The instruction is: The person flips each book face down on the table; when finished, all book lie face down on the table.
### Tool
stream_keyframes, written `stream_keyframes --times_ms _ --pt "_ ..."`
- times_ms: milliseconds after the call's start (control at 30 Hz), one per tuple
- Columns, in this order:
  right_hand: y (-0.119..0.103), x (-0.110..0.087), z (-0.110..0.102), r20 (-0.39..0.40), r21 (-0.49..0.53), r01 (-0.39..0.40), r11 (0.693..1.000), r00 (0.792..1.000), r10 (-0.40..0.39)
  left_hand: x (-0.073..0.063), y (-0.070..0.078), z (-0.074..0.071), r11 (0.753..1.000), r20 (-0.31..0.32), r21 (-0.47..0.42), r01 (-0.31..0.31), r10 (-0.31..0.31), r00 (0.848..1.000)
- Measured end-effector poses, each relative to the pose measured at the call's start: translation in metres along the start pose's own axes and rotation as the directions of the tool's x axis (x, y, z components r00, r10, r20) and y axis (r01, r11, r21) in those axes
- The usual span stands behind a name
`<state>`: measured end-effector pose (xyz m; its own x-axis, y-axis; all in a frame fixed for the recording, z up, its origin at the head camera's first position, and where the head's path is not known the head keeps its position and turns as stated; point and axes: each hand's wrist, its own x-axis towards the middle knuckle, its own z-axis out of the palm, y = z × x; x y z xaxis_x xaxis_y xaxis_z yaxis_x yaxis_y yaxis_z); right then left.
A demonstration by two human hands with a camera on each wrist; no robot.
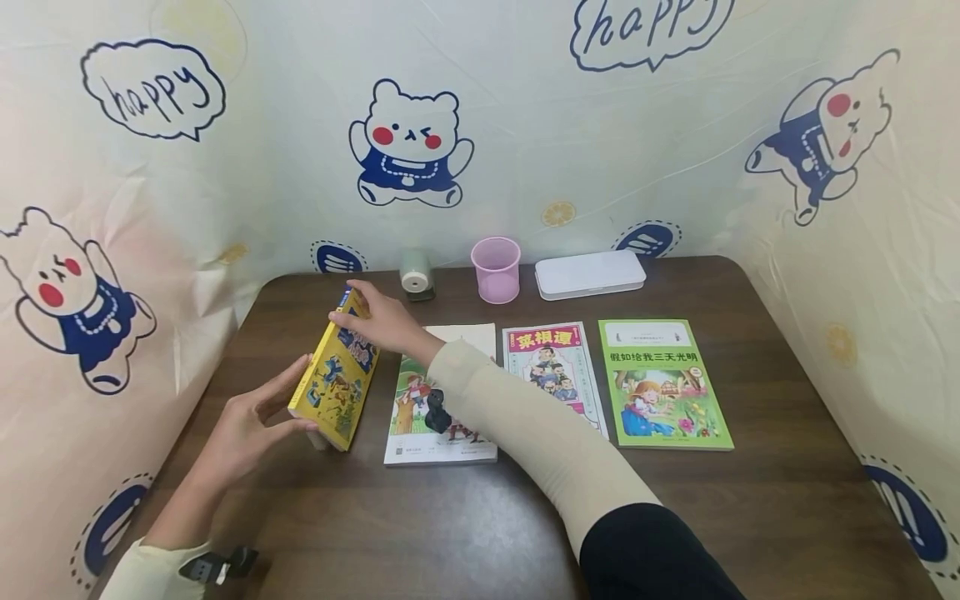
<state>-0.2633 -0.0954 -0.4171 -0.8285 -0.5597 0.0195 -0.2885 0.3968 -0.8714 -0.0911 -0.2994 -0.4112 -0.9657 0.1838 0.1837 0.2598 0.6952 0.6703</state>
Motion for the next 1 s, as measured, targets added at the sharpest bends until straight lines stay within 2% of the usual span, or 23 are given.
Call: stream_keyframes --times_ms 100,200,333,433,500,567,667,1000 --pt "0.0 0.0 0.0 0.019 0.043 -0.004 0.999 1.0 0.003 0.0 0.002 -0.002 1.0 0.01 -0.005 -0.003 0.003 1.0" --pt "0.001 0.0 -0.002 0.042 0.075 -0.002 0.997 0.999 -0.002 0.0 0.003 -0.005 0.999 0.02 0.005 -0.033 0.033 0.999" --pt "0.002 0.001 -0.004 0.076 0.125 0.018 0.992 0.997 -0.027 -0.001 0.004 -0.009 0.993 0.041 0.002 -0.12 0.12 0.992" --pt "0.005 0.003 -0.006 0.101 0.179 0.036 0.983 0.993 -0.055 0.0 0.003 -0.008 0.981 0.053 -0.01 -0.195 0.195 0.979" --pt "0.008 0.003 -0.007 0.116 0.211 0.036 0.977 0.991 -0.061 0.0 0.001 -0.005 0.976 0.066 -0.031 -0.216 0.217 0.974" --pt "0.011 0.004 -0.008 0.131 0.241 0.032 0.97 0.989 -0.066 -0.001 0.0 -0.002 0.976 0.074 -0.034 -0.213 0.215 0.974" --pt "0.017 0.003 -0.01 0.15 0.258 0.022 0.966 0.987 -0.062 -0.002 -0.003 0.005 0.984 0.089 -0.032 -0.177 0.179 0.98" --pt "0.039 0.001 -0.013 0.17 0.217 0.022 0.976 0.984 -0.06 -0.003 -0.021 0.034 0.998 0.123 -0.02 -0.06 0.062 0.991"
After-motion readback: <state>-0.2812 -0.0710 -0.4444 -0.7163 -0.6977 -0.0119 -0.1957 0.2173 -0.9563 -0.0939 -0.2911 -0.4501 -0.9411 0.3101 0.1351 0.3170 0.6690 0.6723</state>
